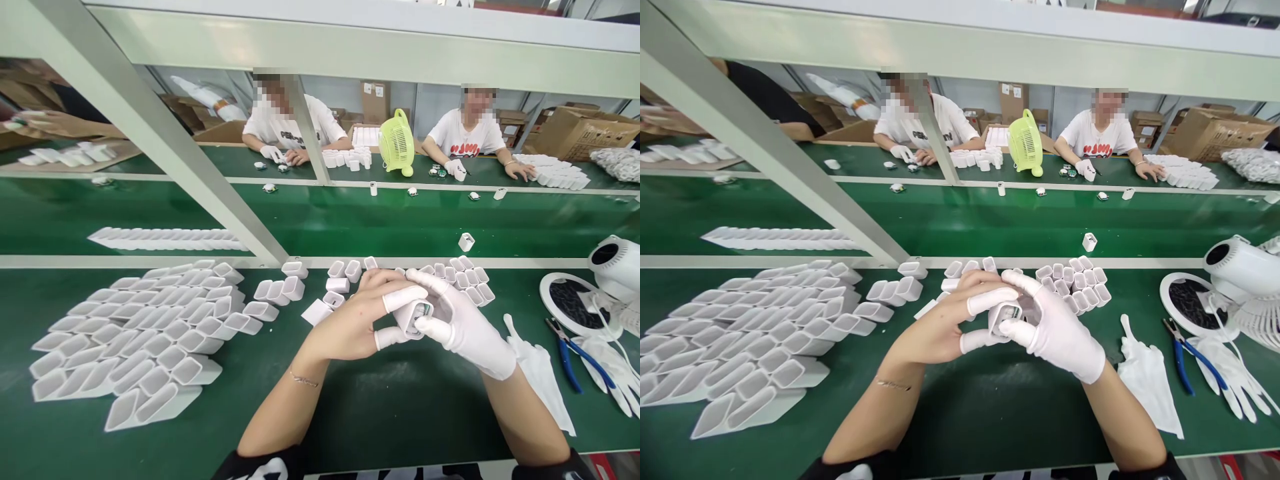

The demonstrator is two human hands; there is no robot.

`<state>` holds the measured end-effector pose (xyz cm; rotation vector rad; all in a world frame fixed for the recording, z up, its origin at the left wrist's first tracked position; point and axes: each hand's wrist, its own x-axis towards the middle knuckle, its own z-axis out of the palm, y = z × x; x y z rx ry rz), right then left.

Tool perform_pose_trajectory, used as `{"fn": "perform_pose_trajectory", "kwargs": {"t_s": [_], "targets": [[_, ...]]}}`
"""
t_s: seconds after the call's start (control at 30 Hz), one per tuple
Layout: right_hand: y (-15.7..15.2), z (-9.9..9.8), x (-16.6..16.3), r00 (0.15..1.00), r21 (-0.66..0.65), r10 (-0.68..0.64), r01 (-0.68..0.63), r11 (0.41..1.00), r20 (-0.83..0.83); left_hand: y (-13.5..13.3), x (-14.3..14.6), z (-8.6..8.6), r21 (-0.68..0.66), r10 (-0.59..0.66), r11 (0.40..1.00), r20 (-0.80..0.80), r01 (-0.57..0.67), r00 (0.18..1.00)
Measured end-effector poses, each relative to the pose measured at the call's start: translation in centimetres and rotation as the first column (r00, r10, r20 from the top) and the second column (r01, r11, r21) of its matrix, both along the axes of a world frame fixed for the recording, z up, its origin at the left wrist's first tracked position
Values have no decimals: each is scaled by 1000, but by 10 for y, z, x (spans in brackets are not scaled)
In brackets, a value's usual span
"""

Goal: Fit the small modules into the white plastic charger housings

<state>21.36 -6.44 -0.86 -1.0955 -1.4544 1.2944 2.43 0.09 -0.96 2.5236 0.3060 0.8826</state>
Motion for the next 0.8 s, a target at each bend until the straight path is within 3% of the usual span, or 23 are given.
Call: {"fn": "perform_pose_trajectory", "kwargs": {"t_s": [0.3,0.43,0.53,0.6,0.67,0.7,0.73,0.8], "targets": [[5,-6,-16,999,49,-39,40,998,-18,-7,9,-2,84,71,994,-87,-63,994],[6,-5,-17,990,87,-117,110,990,78,-7,12,-4,93,114,990,-129,-103,985],[6,2,-3,987,17,-9,6,1000,158,-4,11,-7,2,123,992,-84,-123,989],[5,7,11,991,-13,56,-55,998,125,0,11,-11,-162,148,975,-18,-149,989],[1,11,26,995,36,-11,8,999,96,4,13,-16,-423,183,898,107,-122,977],[-1,13,33,993,78,-81,74,994,85,7,16,-17,-573,209,817,192,-63,959],[-4,15,40,986,123,-154,144,982,72,10,19,-18,-712,237,702,273,30,932],[-10,19,49,962,198,-271,260,945,33,17,29,-15,-887,311,401,368,230,876]]}}
